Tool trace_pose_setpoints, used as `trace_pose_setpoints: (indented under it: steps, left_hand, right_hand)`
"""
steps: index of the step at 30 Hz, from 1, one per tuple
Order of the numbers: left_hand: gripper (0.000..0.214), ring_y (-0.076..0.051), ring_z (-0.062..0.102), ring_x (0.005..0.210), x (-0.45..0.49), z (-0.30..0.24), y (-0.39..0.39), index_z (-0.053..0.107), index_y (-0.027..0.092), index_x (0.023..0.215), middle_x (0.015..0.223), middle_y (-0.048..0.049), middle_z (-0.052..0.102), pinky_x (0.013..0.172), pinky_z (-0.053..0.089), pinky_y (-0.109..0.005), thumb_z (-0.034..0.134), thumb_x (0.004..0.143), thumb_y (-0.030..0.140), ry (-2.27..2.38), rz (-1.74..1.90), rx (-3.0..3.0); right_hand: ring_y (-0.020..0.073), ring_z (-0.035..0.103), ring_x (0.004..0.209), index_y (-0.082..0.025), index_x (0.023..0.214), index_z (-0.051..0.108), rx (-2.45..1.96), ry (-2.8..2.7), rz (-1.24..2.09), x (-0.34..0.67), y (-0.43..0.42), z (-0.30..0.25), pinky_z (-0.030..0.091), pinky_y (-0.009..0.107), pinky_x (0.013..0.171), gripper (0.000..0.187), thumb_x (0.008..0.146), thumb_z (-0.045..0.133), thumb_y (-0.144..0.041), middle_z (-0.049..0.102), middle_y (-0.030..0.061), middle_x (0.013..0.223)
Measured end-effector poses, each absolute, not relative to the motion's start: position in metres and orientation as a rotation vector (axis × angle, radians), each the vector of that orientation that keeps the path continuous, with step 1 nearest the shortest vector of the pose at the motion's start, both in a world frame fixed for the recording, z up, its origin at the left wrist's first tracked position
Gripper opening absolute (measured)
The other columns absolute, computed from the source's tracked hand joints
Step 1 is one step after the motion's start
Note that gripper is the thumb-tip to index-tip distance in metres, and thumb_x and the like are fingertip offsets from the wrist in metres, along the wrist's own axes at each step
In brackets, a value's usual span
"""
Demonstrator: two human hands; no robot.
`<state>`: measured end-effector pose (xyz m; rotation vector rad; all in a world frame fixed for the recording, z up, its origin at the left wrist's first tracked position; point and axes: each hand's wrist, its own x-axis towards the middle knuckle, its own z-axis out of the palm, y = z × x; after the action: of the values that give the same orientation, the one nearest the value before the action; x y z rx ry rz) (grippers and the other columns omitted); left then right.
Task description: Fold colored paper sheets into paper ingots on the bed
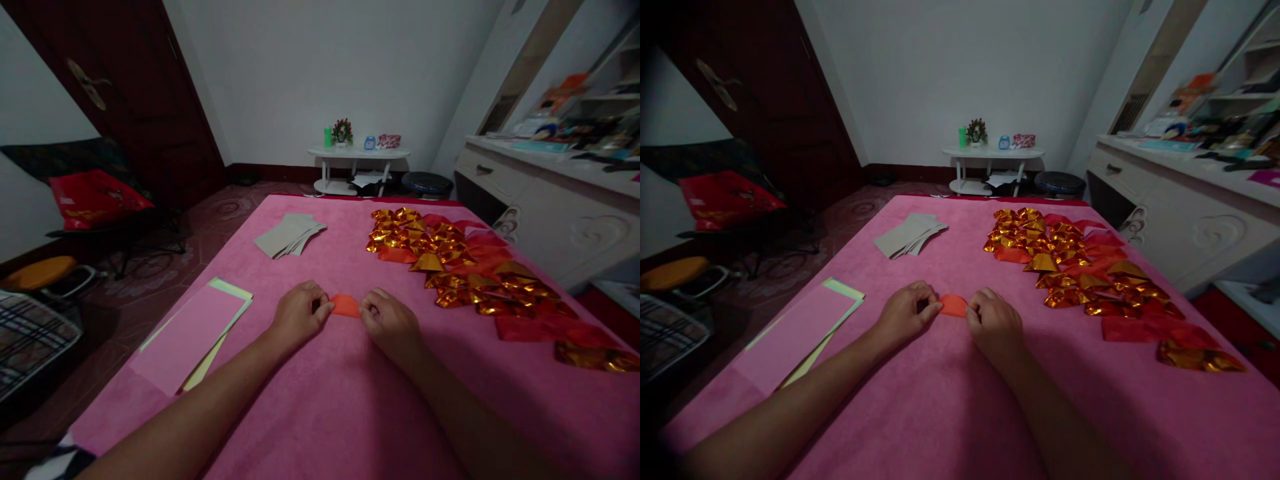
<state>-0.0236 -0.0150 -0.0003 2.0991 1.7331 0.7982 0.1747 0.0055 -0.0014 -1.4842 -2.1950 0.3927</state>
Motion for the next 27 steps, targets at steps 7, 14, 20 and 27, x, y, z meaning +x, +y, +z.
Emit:
trace_pose_setpoints:
  steps: [7,14,20,27]
  left_hand:
    - [0.02,-0.014,0.053,0.068,-0.023,-0.002,-0.015,0.058,0.02,0.073,0.075,-0.0001,0.059,0.06,0.036,-0.025,0.063,0.077,0.038,1.862,0.748,2.046]
    - [0.034,-0.015,0.055,0.073,-0.03,-0.003,-0.016,0.063,0.021,0.093,0.081,-0.0006,0.06,0.061,0.036,-0.024,0.066,0.073,0.048,1.786,0.778,2.053]
    - [0.026,-0.012,0.052,0.063,-0.032,-0.008,-0.015,0.064,0.019,0.079,0.074,0.0012,0.062,0.055,0.034,-0.022,0.072,0.067,0.039,1.648,0.929,1.97]
    - [0.021,-0.009,0.047,0.051,-0.019,-0.019,-0.012,0.058,0.013,0.068,0.057,0.003,0.053,0.05,0.034,-0.02,0.064,0.074,0.033,1.404,1.323,1.562]
  right_hand:
    - [0.0102,0.046,0.057,-0.021,0.063,0.051,-1.628,-2.167,0.367,0.171,0.01,-0.003,0.021,0.025,0.051,0.01,0.073,0.053,-0.021,0.053,-0.0044,0.069]
    - [0.0127,0.054,0.068,-0.023,0.08,0.06,-1.639,-2.11,0.386,0.164,0.01,0.0,0.027,0.024,0.055,0.014,0.071,0.066,-0.032,0.06,-0.0013,0.084]
    - [0.0124,0.052,0.06,-0.022,0.065,0.06,-1.546,-1.942,0.432,0.163,0.004,-0.007,0.029,0.024,0.052,0.013,0.072,0.063,-0.032,0.06,-0.0016,0.071]
    - [0.0147,0.053,0.057,-0.021,0.07,0.061,-1.202,-1.573,0.813,0.17,0.009,-0.016,0.037,0.024,0.052,0.018,0.07,0.062,-0.039,0.06,-0.0014,0.06]
